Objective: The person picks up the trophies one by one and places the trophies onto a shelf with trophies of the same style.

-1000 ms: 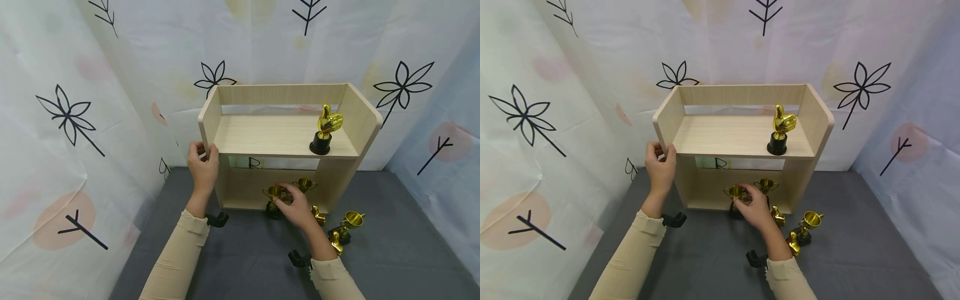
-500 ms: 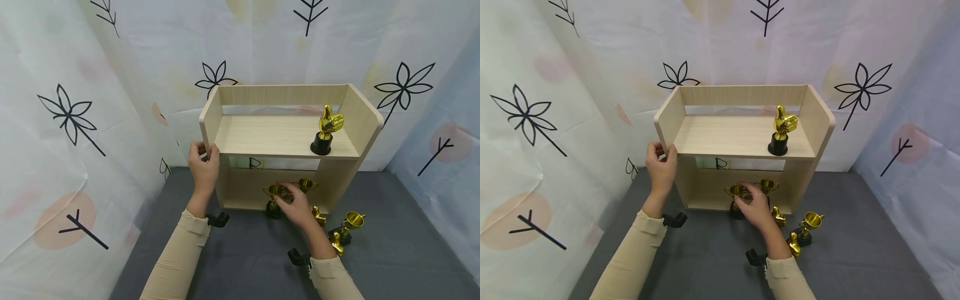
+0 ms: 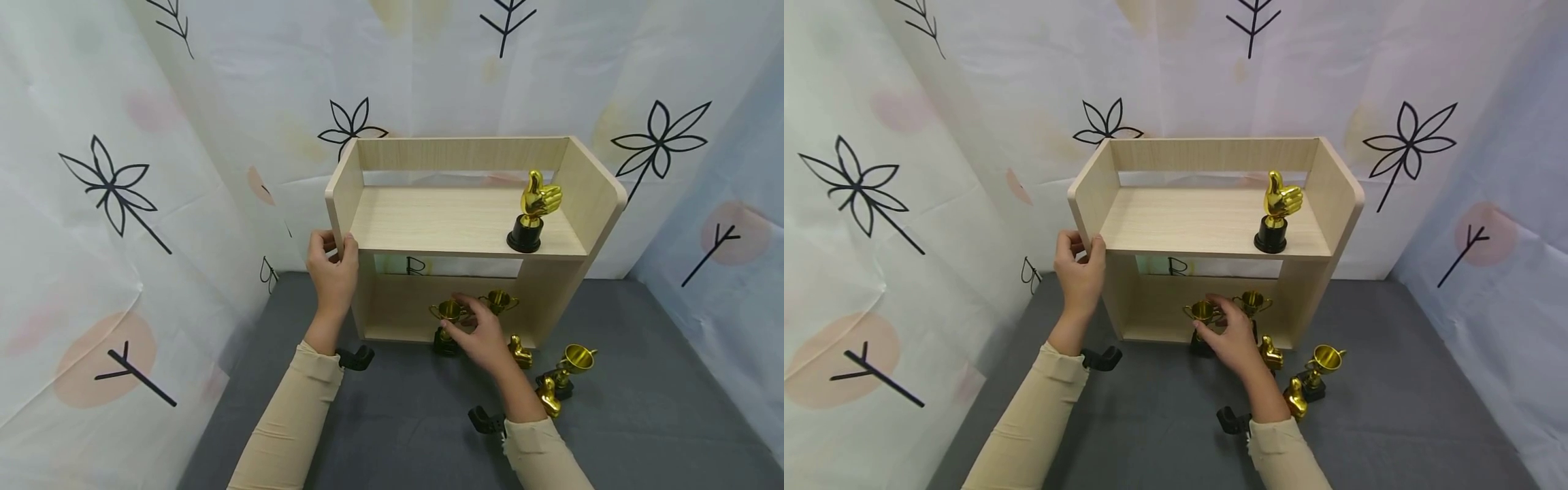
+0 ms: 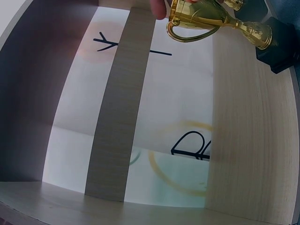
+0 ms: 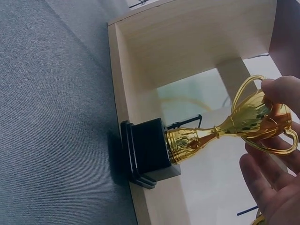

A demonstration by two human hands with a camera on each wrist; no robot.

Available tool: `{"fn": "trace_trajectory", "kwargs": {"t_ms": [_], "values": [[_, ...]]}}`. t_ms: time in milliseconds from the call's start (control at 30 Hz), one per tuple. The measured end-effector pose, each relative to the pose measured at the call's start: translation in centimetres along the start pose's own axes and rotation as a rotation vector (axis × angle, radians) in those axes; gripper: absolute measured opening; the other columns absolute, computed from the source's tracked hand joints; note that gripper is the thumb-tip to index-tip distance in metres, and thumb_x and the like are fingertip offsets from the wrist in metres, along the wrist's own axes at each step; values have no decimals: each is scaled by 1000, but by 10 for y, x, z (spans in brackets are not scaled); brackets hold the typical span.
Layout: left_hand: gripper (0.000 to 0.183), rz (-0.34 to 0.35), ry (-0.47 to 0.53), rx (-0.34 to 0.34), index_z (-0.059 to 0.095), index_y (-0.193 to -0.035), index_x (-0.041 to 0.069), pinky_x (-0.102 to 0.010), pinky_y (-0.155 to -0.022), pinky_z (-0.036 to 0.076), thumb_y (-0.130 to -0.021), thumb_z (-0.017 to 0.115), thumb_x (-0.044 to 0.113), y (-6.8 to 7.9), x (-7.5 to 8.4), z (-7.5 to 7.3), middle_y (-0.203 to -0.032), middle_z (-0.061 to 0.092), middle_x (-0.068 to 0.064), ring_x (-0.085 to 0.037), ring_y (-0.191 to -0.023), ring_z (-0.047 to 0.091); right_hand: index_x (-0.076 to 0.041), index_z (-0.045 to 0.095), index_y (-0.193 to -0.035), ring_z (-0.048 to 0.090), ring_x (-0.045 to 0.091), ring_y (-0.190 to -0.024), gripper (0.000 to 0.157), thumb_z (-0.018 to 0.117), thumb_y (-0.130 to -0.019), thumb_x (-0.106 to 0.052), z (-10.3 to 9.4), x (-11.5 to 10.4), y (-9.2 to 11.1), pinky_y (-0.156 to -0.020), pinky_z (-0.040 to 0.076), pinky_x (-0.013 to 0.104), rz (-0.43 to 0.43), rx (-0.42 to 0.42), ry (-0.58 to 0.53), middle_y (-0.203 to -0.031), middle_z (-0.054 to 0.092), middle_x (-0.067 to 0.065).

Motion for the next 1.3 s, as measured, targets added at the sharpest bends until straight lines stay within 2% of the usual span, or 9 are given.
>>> {"fn": "trace_trajectory", "kwargs": {"t_ms": [167,367,600,800,1000,1133,1300], "values": [[22,11,3,-5,61,-109,-2,-53,-82,59,-101,69,17,-1,1,-1,-105,64,-20,-30,-98,69,-4,60,-146,63,40,-129,57,81,-95,-18,1,0,-1,-97,57,58,8,11,13,-145,64,19],[22,18,2,-5,61,-108,-3,-51,-81,59,-101,69,17,-3,3,-1,-105,63,-19,-31,-97,69,-6,62,-144,71,40,-113,52,79,-97,-17,2,0,-3,-95,58,57,32,5,25,-143,64,20],[23,15,-5,-8,61,-109,-2,-52,-82,59,-101,69,18,-3,3,-1,-105,63,-19,-31,-97,69,-3,61,-145,68,42,-118,53,79,-97,-15,4,0,-5,-97,57,58,49,-2,24,-144,62,21],[21,11,0,-10,61,-109,-2,-54,-82,59,-101,69,16,-2,2,0,-105,63,-20,-31,-98,69,-6,61,-145,69,43,-117,53,79,-97,-14,5,3,-7,-98,57,59,64,-6,11,-145,62,21],[20,-30,-5,3,60,-111,-7,-57,-86,57,-101,68,9,2,1,0,-108,61,-26,-39,-100,68,-10,60,-147,70,42,-114,54,79,-97,-15,7,8,-5,-97,57,60,85,11,23,-146,61,20],[18,-46,-5,2,59,-111,-10,-60,-87,56,-101,66,3,5,14,0,-109,60,-31,-43,-102,66,-12,60,-147,71,42,-112,54,78,-96,-14,7,8,-6,-96,57,60,94,18,22,-147,61,19],[16,-43,-6,-2,58,-109,-11,-60,-87,57,-101,64,2,6,33,-1,-107,60,-29,-42,-101,67,-13,61,-147,72,43,-109,54,78,-96,-14,6,6,-8,-92,58,60,99,30,25,-145,63,19]]}}
Point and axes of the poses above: each hand's wrist, its own y-axis away from the middle knuckle, its own z-axis out of the palm, x = y × z, the point moved 7 cm from there along -y, towards the middle knuckle
